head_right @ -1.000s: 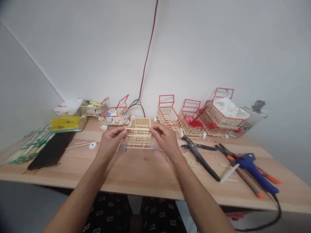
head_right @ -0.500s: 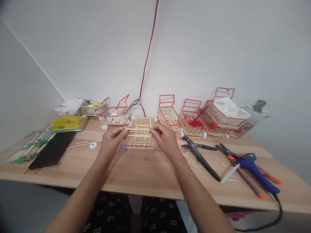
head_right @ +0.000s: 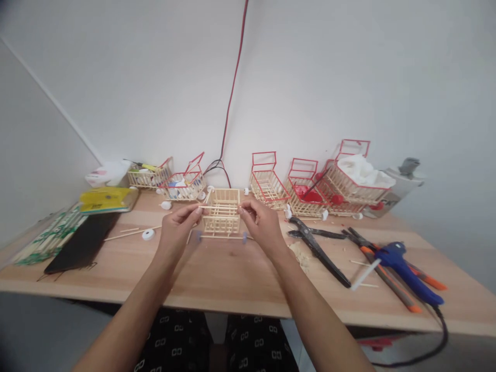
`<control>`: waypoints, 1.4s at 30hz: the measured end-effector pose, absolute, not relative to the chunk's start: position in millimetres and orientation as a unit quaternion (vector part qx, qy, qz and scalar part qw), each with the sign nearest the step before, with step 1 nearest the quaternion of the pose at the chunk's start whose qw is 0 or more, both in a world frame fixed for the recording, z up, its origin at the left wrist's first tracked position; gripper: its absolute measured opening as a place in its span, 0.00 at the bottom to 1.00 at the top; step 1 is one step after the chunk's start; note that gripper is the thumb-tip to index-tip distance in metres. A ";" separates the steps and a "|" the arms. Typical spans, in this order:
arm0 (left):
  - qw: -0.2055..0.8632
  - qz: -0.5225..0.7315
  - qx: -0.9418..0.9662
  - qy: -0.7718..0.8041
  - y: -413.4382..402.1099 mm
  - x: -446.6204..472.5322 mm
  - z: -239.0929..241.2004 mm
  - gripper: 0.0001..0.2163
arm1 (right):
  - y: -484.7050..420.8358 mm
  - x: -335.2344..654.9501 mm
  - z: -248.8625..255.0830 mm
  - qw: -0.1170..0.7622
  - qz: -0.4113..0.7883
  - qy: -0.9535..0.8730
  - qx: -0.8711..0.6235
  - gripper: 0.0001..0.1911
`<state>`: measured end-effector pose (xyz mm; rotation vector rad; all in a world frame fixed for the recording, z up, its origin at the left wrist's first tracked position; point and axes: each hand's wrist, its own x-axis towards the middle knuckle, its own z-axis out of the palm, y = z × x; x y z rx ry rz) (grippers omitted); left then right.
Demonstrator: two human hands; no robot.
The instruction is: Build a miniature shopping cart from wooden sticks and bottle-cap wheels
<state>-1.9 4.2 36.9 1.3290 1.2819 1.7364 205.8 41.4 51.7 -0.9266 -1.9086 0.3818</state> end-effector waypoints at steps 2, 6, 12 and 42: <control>0.298 0.658 0.500 0.479 4.3 -2.1 36.4 0.13 | 41.2 205.9 51.5 0.475 0.157 -0.778 -0.382 0.08; 0.300 0.663 0.489 0.481 4.1 -1.3 36.4 0.12 | 40.9 205.9 51.1 0.478 0.167 -0.774 -0.381 0.08; 0.314 0.663 0.485 0.476 4.5 -0.6 37.9 0.11 | 42.6 205.4 48.2 0.481 0.173 -0.769 -0.385 0.07; 0.200 0.682 0.556 0.432 -40.4 17.2 53.0 0.11 | 15.6 224.8 63.7 0.520 0.090 -0.809 -0.260 0.12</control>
